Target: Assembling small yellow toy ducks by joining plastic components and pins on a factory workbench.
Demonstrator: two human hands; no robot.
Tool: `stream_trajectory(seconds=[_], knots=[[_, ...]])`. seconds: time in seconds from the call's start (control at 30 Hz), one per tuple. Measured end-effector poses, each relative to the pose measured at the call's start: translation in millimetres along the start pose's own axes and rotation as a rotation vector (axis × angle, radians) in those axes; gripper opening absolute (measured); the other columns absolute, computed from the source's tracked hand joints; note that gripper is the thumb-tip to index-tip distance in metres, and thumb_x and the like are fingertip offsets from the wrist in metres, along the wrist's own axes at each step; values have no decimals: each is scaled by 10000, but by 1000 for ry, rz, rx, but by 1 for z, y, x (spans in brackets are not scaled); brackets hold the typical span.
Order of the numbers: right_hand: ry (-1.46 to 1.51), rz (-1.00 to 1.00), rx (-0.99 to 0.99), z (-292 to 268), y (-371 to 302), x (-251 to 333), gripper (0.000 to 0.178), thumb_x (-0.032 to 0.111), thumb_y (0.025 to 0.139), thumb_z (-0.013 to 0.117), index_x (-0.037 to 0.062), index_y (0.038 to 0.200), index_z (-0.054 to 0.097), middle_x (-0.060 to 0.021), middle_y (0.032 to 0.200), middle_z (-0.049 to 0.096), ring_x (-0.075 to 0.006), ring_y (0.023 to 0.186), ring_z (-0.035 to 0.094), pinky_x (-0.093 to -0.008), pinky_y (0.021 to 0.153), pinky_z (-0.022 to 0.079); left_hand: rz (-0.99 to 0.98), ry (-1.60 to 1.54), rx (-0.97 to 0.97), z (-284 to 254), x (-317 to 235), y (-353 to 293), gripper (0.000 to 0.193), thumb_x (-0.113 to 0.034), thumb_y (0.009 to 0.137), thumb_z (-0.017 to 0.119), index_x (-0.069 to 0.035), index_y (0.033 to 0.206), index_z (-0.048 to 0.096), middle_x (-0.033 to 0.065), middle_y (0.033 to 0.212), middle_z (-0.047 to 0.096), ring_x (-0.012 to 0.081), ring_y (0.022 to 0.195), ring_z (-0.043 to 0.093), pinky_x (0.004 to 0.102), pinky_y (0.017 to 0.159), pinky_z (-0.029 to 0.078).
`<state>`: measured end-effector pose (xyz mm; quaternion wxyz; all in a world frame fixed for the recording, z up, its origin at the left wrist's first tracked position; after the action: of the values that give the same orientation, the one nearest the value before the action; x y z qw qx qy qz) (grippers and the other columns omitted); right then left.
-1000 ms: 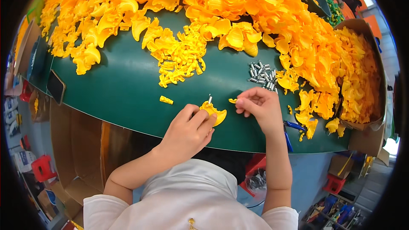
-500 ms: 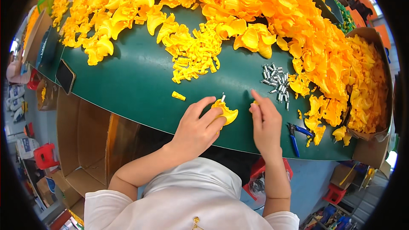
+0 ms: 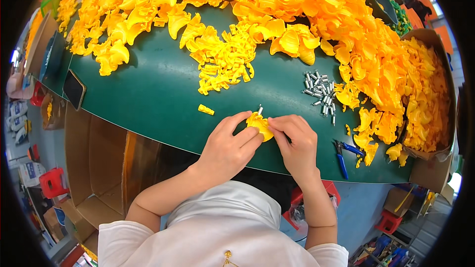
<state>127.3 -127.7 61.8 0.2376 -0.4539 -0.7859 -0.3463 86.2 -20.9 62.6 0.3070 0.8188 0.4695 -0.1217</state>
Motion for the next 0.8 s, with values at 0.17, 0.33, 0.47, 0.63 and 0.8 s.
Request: stream_trajectory(seconds=[0.17,0.33,0.47,0.63,0.8], knots=[[-41,26,-39,2,-2,2,122,-63,736,714,-3,837,682,-101,823,677,-242,737,641,-313,653,499,2,-10,-6,1,1,-1,290,3,695,693,-62,977,677,38,1030,636,330,1101,560,394,877,515],[-37,54,-82,2,-3,2,120,-54,733,719,-2,836,687,-100,803,672,-238,715,634,-310,637,491,-9,-28,-10,2,2,-2,299,6,697,694,-62,988,673,38,1031,635,331,1093,563,390,882,515],[-12,74,-123,0,-5,-2,115,-49,730,722,-2,830,689,-101,786,667,-234,701,628,-308,629,484,-10,-37,-9,2,2,-3,304,6,696,697,-63,991,672,36,1036,633,330,1090,564,386,892,513],[-26,53,-47,2,-3,-2,134,-44,729,720,1,852,690,-99,825,670,-239,743,631,-317,662,491,-12,-52,-10,2,2,-1,309,8,692,700,-62,991,670,38,1037,632,330,1089,564,387,897,512],[-200,11,93,0,-2,13,247,30,767,696,64,1011,711,-108,1191,572,-326,1135,475,-403,948,417,60,-31,22,3,-1,1,330,18,678,700,-60,997,663,48,1016,625,335,1091,562,386,922,500]])
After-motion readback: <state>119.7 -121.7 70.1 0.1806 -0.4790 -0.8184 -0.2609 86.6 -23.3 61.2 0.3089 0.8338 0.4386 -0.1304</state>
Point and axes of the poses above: each hand's wrist, its own y-axis towards the middle knuckle, its own z-axis out of the palm, x = y × z, the point moved 10 cm from there along y, towards the middle knuckle
